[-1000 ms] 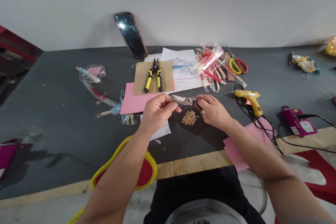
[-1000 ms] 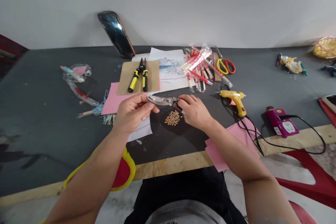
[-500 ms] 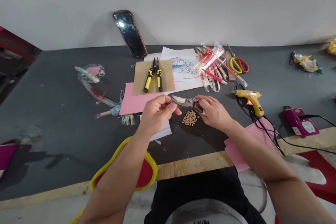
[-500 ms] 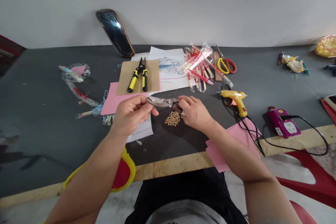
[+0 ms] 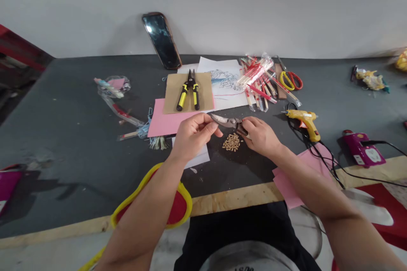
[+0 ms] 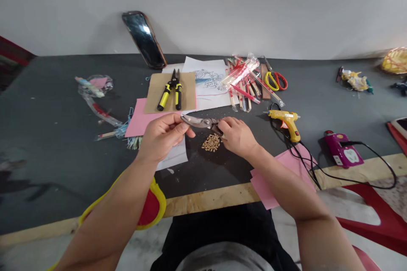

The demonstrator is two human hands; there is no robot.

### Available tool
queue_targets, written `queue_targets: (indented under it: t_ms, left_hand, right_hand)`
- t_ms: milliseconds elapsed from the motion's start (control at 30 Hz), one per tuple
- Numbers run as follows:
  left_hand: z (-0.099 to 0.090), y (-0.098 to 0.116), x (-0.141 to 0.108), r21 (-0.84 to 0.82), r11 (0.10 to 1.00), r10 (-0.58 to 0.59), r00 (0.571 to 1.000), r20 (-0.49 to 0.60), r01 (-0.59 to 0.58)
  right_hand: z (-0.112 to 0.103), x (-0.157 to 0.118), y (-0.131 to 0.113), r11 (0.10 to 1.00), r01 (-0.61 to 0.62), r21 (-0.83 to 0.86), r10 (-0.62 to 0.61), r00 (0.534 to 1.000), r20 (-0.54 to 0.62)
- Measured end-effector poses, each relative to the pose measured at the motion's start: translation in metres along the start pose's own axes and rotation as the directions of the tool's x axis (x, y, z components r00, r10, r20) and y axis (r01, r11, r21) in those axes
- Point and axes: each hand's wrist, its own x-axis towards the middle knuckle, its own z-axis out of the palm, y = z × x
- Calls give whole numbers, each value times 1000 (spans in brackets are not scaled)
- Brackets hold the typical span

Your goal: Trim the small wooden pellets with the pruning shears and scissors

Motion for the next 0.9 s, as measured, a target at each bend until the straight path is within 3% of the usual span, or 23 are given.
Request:
queue_targets:
  t_ms: [333,900]
  left_hand:
    - [3,-2,1,48,999,21,999,-27,-20]
    - [2,-3,-1,121,991,69,995,-73,-60]
  right_hand:
    - [-10,1,-1,999,30,-13,-29,998,59]
    - [-1,-1,-4,997,26,72,-25,1000,-11]
